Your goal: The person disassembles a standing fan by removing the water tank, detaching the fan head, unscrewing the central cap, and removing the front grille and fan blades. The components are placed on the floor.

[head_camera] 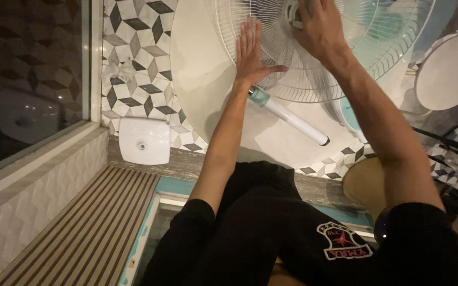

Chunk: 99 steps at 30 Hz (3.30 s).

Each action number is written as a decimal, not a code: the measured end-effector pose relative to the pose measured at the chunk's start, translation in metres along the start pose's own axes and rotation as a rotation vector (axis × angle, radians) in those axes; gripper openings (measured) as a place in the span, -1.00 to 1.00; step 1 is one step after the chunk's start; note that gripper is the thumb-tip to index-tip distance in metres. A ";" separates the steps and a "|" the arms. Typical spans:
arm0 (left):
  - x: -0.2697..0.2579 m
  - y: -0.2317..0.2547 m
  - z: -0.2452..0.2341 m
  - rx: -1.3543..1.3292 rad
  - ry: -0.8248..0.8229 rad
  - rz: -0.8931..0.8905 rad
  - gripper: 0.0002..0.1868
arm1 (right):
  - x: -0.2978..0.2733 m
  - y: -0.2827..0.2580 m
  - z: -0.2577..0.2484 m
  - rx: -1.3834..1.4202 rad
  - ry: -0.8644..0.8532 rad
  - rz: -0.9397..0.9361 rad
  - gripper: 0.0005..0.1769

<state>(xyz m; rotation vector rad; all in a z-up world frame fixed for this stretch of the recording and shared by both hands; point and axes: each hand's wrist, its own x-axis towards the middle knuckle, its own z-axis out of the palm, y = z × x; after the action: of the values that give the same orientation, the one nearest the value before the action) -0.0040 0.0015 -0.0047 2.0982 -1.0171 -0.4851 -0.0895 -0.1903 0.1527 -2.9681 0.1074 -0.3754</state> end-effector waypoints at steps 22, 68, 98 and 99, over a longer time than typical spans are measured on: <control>0.005 0.007 -0.014 0.047 -0.107 -0.027 0.76 | 0.021 0.007 -0.026 0.118 -0.132 -0.234 -0.53; 0.067 0.094 -0.039 -0.298 0.150 0.388 -0.19 | -0.044 -0.025 -0.028 -0.175 0.045 0.268 -0.38; 0.068 0.071 -0.054 -0.251 0.035 0.448 -0.26 | -0.016 -0.024 -0.018 -0.189 0.195 0.251 -0.14; 0.069 0.074 -0.054 -0.243 0.045 0.455 -0.27 | -0.019 -0.028 -0.014 -0.207 0.220 0.276 -0.17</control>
<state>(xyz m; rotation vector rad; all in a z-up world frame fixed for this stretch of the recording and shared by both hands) 0.0338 -0.0584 0.0855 1.5936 -1.2926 -0.3099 -0.1103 -0.1631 0.1654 -3.0385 0.6074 -0.6870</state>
